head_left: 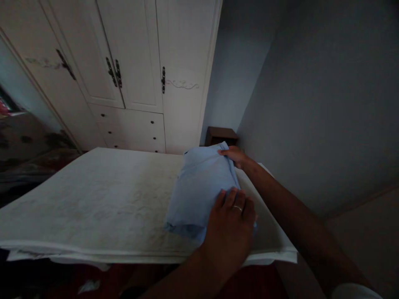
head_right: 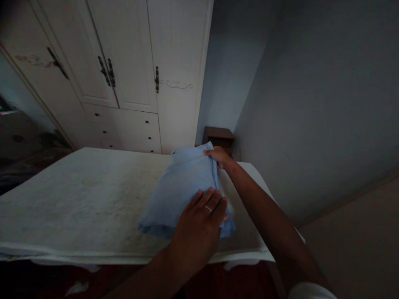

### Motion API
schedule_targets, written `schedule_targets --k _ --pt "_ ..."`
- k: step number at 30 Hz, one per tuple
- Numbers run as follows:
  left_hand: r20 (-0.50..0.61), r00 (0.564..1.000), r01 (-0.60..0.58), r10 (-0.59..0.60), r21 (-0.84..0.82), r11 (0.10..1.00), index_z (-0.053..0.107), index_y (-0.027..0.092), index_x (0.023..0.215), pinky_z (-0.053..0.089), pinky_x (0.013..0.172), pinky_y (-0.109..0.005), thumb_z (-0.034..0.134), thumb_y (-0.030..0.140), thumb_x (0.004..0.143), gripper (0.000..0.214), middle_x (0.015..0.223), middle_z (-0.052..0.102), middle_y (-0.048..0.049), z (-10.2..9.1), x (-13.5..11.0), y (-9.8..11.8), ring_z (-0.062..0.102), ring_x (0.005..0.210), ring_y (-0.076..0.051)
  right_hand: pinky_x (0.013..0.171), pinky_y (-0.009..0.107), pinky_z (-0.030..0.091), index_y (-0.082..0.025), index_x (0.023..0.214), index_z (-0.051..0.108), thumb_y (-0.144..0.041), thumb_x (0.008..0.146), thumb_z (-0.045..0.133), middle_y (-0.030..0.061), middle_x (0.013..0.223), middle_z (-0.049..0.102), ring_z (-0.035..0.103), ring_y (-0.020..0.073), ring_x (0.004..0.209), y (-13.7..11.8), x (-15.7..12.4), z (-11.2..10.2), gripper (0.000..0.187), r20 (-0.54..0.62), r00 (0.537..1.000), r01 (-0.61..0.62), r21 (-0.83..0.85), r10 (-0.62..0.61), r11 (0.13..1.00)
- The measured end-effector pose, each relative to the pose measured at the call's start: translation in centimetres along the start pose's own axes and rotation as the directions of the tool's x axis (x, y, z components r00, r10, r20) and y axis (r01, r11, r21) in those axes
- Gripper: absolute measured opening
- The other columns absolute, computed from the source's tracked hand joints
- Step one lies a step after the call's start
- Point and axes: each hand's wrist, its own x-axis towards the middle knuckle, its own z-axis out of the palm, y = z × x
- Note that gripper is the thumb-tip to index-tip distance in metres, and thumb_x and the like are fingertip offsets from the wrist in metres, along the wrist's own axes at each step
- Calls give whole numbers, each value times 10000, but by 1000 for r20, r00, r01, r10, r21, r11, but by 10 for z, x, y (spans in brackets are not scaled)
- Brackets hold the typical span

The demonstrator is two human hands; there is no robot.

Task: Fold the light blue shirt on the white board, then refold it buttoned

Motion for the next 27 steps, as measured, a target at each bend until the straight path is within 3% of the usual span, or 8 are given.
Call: schedule_targets --k 4,10,13,20,23,27 --pt "157 988 14 -7 -45 999 592 141 1246 437 1071 -474 420 281 978 347 1345 597 -101 19 3 11 515 1284 -263 607 234 505 -142 741 673 -134 745 674 40 682 704 634 147 621 27 -2 -14 9 -3 997 -82 95 83 992" --pt "388 922 14 -5 -20 1000 603 96 1244 417 1081 -491 438 273 964 370 1360 567 -171 50 -9 18 488 1307 -296 656 270 536 -133 831 689 -204 729 722 56 710 722 671 180 676 78 -14 -5 129 -21 991 -131 136 136 982" --pt "362 932 -30 26 5 1000 568 97 1291 408 1092 -485 440 278 966 393 1397 534 -169 56 -17 18 462 1332 -291 679 267 541 -127 889 689 -229 743 717 66 773 738 681 178 710 85 -15 -5 180 -25 993 -111 160 116 981" --pt "89 996 23 -24 9 1000 525 118 1330 414 1105 -392 475 310 967 414 1378 567 -114 56 -8 22 464 1336 -212 698 247 524 -118 887 693 -239 756 700 58 852 733 663 148 724 67 2 -28 178 -68 997 30 128 -21 991" --pt "94 994 50 -53 27 998 535 82 1314 430 1089 -389 531 282 941 424 1350 582 -157 71 -1 28 484 1320 -221 682 245 513 -109 848 695 -250 748 707 49 803 722 651 148 705 72 5 -30 173 -88 995 39 8 -38 999" --pt "188 979 64 -73 57 996 548 64 1308 415 1094 -447 585 342 907 489 1402 519 -194 97 -5 35 454 1343 -264 676 244 508 -105 822 691 -243 753 697 44 769 716 654 151 705 89 3 -23 154 -117 993 7 -41 -12 999"
